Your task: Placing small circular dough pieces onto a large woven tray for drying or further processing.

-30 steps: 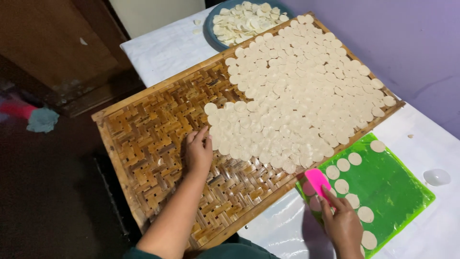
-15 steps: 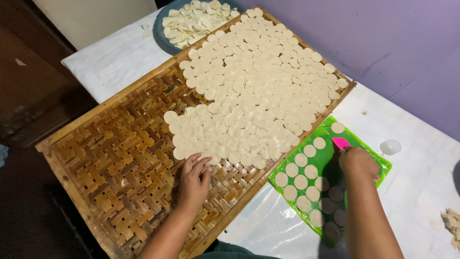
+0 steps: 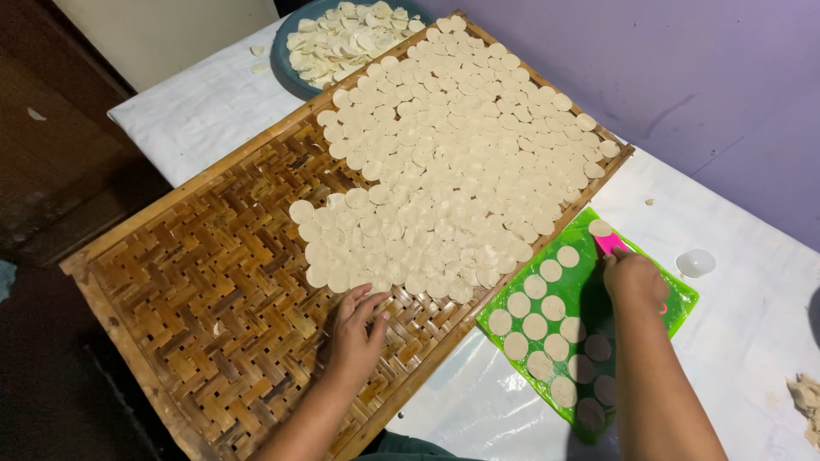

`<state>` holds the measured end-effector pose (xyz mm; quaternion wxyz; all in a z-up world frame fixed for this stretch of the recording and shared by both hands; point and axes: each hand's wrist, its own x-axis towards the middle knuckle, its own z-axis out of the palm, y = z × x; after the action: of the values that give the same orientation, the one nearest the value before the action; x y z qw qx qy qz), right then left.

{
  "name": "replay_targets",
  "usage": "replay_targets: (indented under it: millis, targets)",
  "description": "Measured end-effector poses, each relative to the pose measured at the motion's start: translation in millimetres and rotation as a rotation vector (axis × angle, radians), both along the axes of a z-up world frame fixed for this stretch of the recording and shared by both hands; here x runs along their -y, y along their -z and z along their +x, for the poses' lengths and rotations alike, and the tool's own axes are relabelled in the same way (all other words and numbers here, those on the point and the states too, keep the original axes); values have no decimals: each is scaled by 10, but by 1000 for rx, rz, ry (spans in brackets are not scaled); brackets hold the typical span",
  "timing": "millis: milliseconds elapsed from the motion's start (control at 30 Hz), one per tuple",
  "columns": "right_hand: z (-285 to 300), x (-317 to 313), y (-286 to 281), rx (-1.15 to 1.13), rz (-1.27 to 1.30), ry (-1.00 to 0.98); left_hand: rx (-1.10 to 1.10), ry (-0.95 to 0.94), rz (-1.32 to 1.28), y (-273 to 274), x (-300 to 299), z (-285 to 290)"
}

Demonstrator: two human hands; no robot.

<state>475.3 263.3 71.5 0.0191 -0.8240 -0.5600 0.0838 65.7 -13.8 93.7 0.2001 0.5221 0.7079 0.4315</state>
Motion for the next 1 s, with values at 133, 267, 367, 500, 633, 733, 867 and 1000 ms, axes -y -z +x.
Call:
replay_targets:
  millis: [133, 267, 367, 500, 633, 733, 867, 1000]
  targets:
    - [3, 191, 291, -108, 252, -29, 40, 10, -1, -39, -8, 26]
    - [-199, 511, 205, -184, 511, -139, 238, 31, -17, 137, -57, 49]
    - [-525, 873, -43, -260, 541, -248, 475, 58, 3, 324, -129, 66]
    - [-1081, 1523, -391, -454, 454, -537, 934, 99, -111, 410, -207, 48]
    - [-1452, 2058, -539, -573, 349, -688, 1035, 50, -243, 192, -192, 33]
    - [-1612, 2296, -536, -522, 373, -917, 1040, 13, -333, 534, -180, -28]
    - [-1776, 2497, -600, -386, 303, -967, 957, -32, -257, 1174, -177, -105]
    - [-1888, 2605, -515, -312, 259, -893, 921, -76, -126, 1222, -132, -91]
